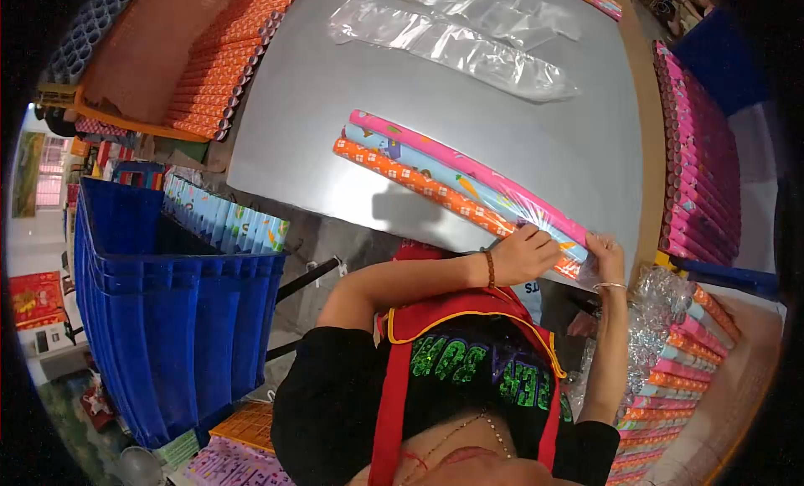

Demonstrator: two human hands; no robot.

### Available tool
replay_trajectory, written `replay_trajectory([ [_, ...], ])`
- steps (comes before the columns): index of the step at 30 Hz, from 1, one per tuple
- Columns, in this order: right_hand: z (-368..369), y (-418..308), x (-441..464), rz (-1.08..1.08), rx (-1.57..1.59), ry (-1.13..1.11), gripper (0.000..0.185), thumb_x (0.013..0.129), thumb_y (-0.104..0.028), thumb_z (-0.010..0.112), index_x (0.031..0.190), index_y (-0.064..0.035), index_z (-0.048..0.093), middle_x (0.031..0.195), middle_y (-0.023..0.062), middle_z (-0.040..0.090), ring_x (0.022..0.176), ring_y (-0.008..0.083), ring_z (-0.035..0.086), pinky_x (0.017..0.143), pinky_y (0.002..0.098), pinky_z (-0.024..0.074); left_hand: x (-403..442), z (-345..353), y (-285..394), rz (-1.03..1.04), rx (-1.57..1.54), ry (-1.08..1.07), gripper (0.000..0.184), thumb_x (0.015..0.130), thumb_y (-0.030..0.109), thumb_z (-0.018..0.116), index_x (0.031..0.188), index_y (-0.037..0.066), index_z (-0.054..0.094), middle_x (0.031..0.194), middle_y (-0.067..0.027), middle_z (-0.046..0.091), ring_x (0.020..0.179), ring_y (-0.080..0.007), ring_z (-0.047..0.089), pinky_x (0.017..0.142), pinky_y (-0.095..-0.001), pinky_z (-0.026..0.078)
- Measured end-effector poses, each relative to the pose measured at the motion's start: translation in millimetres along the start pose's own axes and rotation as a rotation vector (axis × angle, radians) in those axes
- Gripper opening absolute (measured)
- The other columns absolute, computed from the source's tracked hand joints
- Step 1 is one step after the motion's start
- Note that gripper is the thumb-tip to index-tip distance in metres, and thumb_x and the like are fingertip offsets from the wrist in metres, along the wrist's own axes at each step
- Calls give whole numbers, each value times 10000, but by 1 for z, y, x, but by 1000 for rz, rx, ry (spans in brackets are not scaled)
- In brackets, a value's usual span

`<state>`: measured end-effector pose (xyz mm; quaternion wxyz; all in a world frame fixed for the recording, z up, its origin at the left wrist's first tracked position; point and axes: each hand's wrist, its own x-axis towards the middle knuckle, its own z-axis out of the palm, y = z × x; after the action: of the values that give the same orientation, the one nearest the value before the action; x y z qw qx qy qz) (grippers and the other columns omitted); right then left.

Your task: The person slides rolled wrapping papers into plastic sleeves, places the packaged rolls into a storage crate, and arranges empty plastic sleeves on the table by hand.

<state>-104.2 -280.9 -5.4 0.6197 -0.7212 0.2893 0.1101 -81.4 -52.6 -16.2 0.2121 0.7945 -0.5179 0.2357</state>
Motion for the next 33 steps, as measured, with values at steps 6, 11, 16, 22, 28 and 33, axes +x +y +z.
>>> replay_trajectory([
  [6,4,7,-22,-123,-49,84,214,789,-209,687,766,-34,566,690,-25,534,613,64,460,556,206,372,3,0,1,-26,-52,29,189,712,173,532,872,80,569,852,-25,518,817,-164,492,707,-298,380],
  [11,-2,14,-31,-52,-87,-35,172,797,-189,661,738,-59,564,661,-50,509,590,38,435,502,203,307,4,0,2,-32,-33,52,203,704,164,534,880,70,566,845,-26,511,809,-165,495,703,-296,384],
  [16,12,5,-41,-78,-58,-14,185,795,-194,665,700,-70,566,646,-52,507,581,40,430,504,204,309,0,5,5,-48,-24,-24,279,698,175,553,957,73,570,923,-37,526,898,-188,500,769,-331,388],
  [22,5,9,-30,1,-39,-11,212,789,-229,673,675,-72,587,614,-58,487,548,37,394,484,215,279,4,1,7,-34,-22,36,195,723,163,524,892,72,557,834,-28,500,814,-166,493,696,-297,378],
  [28,-2,1,-19,100,-117,-86,252,781,-261,676,626,-87,578,582,-71,459,522,40,363,464,227,249,4,-2,4,-13,-48,13,191,725,165,521,891,77,556,827,-25,493,815,-166,489,693,-295,372],
  [33,-1,-5,-25,78,-224,-60,277,776,-288,677,615,-85,579,580,-76,458,518,37,358,456,232,240,5,-3,3,-4,-68,6,186,720,166,521,881,80,555,830,-27,492,821,-172,484,694,-298,370],
])
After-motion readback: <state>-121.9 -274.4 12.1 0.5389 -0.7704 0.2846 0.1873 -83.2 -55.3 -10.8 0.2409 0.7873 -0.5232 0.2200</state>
